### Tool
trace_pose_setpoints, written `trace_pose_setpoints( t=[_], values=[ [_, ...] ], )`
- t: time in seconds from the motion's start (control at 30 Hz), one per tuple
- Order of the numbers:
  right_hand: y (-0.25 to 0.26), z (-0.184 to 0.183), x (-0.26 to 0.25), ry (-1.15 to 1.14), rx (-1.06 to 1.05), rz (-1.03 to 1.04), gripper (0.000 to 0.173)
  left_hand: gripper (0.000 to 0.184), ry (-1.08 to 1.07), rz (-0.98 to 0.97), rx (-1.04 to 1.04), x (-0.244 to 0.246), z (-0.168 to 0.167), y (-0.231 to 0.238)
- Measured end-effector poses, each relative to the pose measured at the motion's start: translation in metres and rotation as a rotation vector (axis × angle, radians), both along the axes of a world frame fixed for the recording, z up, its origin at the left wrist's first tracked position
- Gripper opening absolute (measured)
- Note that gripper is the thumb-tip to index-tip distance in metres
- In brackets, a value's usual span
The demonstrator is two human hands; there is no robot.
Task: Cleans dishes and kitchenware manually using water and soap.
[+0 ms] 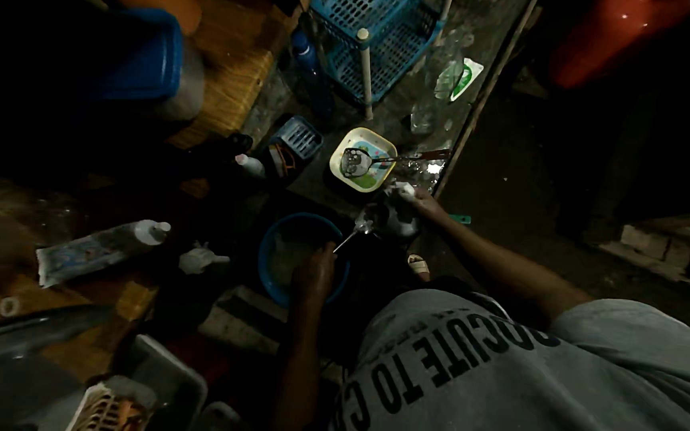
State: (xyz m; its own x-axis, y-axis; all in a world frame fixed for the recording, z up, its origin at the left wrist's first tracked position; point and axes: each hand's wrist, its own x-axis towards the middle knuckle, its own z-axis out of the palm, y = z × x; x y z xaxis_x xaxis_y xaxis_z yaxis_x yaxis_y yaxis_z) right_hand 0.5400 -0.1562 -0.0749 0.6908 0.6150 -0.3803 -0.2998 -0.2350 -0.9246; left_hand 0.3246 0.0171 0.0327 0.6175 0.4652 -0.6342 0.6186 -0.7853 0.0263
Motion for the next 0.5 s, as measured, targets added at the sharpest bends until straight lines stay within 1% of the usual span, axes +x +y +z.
trace_pose_setpoints(
  t=[0.03,0.07,0.13,0.2,0.27,0.33,0.4,0.47,0.5],
  values=[
    [0.000,0.012,0.000,-0.018,0.017,0.038,0.033,0.037,-0.008,-0.028,0.005,0.005,0.003,-0.002],
    [0.001,0.023,0.000,-0.082,-0.012,0.122,0.036,0.037,-0.005,-0.062,0.013,0.011,0.007,-0.004],
    [0.006,0.041,0.002,-0.274,-0.163,0.370,0.041,0.035,-0.026,-0.146,0.051,0.023,0.011,-0.008],
    [0.016,0.036,0.008,-0.517,-0.319,0.644,0.046,0.032,-0.097,-0.260,0.118,0.033,0.015,-0.012],
    [0.027,0.023,0.014,-0.748,-0.438,0.801,0.050,0.034,-0.173,-0.360,0.178,0.044,0.018,-0.013],
    [0.035,0.012,0.019,-0.871,-0.477,0.831,0.044,0.036,-0.182,-0.414,0.203,0.051,0.019,-0.011],
    [0.038,0.010,0.024,-0.939,-0.483,0.819,0.038,0.037,-0.215,-0.440,0.224,0.052,0.018,-0.006],
    [0.039,0.011,0.027,-0.964,-0.471,0.777,0.037,0.041,-0.209,-0.402,0.215,0.051,0.018,-0.005],
    [0.038,0.013,0.029,-0.959,-0.461,0.765,0.036,0.040,-0.185,-0.377,0.215,0.051,0.019,-0.005]
  ],
)
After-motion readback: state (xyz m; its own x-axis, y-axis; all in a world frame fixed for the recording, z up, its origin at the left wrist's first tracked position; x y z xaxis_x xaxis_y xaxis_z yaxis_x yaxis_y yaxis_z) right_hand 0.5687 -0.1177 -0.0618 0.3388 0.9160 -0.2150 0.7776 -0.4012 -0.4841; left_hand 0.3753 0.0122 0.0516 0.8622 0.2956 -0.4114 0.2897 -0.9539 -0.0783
